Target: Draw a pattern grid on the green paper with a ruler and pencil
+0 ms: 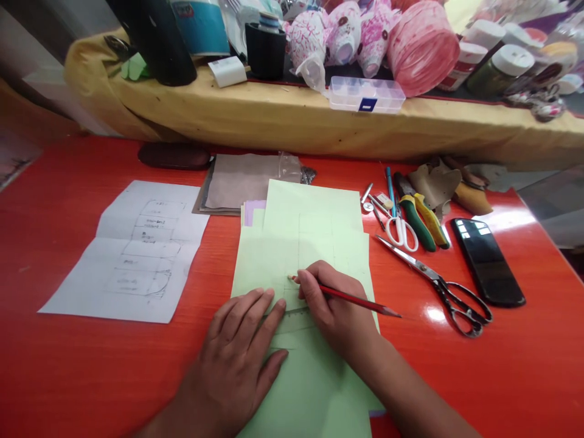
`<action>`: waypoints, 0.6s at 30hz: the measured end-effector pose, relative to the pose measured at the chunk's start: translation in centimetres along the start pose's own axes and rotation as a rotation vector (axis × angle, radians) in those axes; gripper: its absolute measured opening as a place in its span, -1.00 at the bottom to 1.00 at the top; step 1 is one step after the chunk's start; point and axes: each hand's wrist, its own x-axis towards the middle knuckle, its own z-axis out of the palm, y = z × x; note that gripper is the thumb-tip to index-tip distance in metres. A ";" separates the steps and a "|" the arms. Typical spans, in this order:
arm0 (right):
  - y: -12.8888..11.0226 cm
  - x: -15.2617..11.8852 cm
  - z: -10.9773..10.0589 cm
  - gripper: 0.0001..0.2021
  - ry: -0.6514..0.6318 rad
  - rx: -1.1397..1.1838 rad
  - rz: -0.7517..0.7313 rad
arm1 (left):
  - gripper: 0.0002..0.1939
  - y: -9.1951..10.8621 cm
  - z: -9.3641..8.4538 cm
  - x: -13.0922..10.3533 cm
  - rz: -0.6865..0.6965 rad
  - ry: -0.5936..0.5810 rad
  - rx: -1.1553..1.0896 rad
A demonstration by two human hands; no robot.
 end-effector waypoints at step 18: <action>0.2 -0.1 -0.3 -0.61 -0.027 -0.002 0.016 | -0.53 0.1 -0.2 0.2 -0.006 0.006 -0.021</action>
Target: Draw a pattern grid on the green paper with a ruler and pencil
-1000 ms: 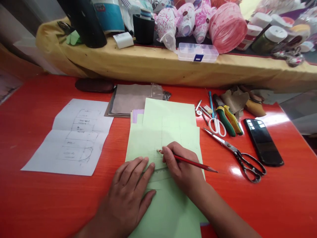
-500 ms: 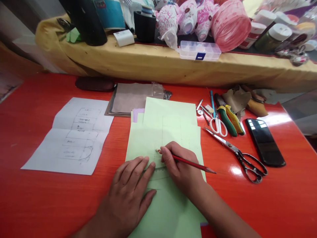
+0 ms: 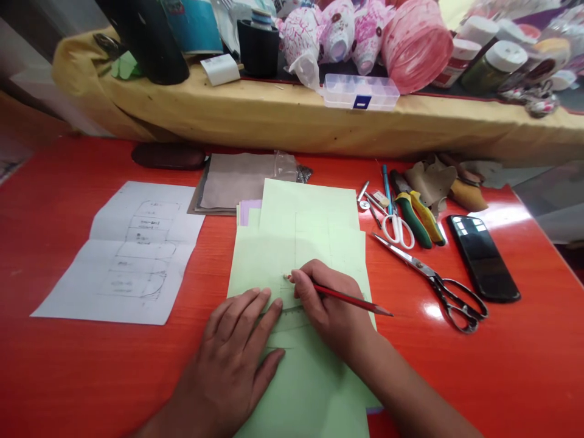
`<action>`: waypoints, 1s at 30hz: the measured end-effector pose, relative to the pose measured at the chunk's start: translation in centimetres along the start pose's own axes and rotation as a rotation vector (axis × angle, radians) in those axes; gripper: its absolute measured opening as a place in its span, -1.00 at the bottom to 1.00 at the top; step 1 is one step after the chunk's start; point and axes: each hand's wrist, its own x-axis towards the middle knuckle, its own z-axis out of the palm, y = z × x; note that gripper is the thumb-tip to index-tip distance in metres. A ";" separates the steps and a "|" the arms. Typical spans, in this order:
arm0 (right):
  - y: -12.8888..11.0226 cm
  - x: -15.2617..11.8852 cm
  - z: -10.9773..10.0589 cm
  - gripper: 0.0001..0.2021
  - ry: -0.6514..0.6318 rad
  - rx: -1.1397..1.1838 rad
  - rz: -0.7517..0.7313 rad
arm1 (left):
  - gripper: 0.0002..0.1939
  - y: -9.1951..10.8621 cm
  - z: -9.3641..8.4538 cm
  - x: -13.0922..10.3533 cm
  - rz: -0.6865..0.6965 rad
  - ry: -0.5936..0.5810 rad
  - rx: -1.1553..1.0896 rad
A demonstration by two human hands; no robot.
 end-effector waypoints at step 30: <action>-0.7 0.4 0.4 -0.65 -0.014 -0.036 -0.063 | -0.53 0.0 0.0 0.0 -0.007 -0.012 0.005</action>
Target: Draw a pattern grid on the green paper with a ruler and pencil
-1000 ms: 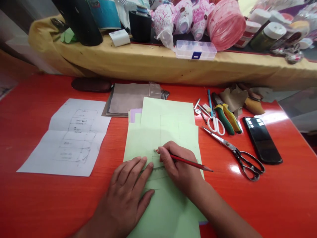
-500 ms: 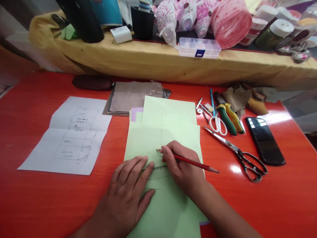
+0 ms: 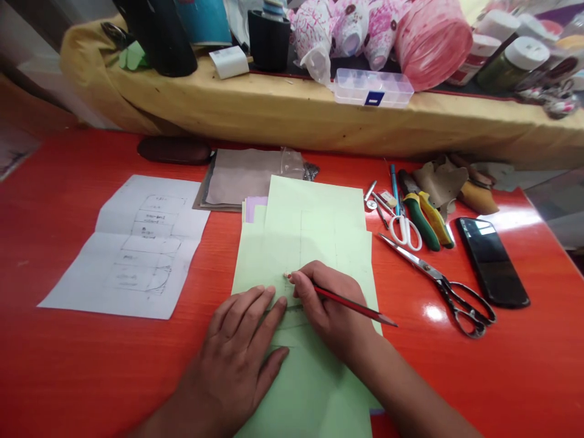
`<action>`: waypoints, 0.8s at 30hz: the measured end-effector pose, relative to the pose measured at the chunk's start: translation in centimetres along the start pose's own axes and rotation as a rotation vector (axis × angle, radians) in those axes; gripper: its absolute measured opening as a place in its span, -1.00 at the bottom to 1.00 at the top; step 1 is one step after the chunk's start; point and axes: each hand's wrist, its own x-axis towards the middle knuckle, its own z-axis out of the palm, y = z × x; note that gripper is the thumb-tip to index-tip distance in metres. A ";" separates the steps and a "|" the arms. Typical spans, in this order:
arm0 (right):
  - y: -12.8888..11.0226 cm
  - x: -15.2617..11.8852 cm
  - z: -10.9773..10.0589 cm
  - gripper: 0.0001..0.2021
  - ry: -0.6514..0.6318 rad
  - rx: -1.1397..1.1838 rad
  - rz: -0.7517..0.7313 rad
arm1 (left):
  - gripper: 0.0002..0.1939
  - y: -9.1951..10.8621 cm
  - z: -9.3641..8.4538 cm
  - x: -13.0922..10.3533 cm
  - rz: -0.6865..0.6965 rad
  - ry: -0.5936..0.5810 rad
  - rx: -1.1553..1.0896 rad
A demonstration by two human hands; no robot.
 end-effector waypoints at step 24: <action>-0.2 0.1 0.5 -0.69 -0.097 -0.041 -0.096 | -0.51 0.1 -0.1 0.1 0.018 -0.001 0.021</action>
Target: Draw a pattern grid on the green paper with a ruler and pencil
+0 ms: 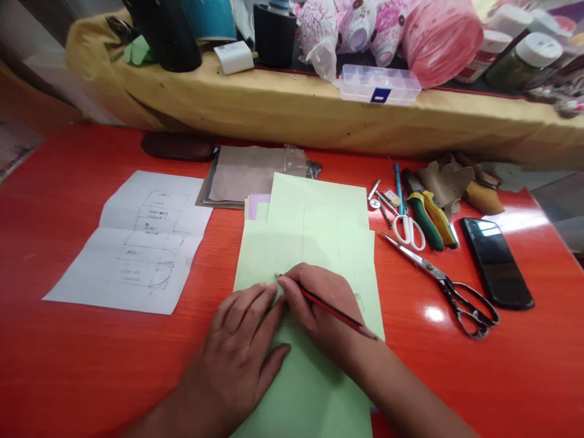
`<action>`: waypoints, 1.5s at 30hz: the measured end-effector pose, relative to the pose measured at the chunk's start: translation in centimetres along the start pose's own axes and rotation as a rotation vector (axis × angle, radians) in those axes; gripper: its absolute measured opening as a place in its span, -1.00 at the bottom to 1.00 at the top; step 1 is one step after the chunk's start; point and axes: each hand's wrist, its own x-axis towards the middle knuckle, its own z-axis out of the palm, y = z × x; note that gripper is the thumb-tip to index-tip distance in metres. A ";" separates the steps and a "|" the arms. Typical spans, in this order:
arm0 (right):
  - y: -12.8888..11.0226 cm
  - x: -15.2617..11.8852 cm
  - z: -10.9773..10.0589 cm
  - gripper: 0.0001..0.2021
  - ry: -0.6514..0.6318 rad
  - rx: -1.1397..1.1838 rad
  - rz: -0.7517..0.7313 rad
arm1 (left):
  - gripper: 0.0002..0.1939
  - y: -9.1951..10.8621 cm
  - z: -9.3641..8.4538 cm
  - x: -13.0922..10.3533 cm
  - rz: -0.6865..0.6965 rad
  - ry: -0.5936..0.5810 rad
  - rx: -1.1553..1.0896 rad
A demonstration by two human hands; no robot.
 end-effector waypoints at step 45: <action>1.4 -1.1 -1.4 -0.76 0.087 0.117 0.030 | -0.54 -0.3 0.0 0.3 -0.015 0.005 -0.057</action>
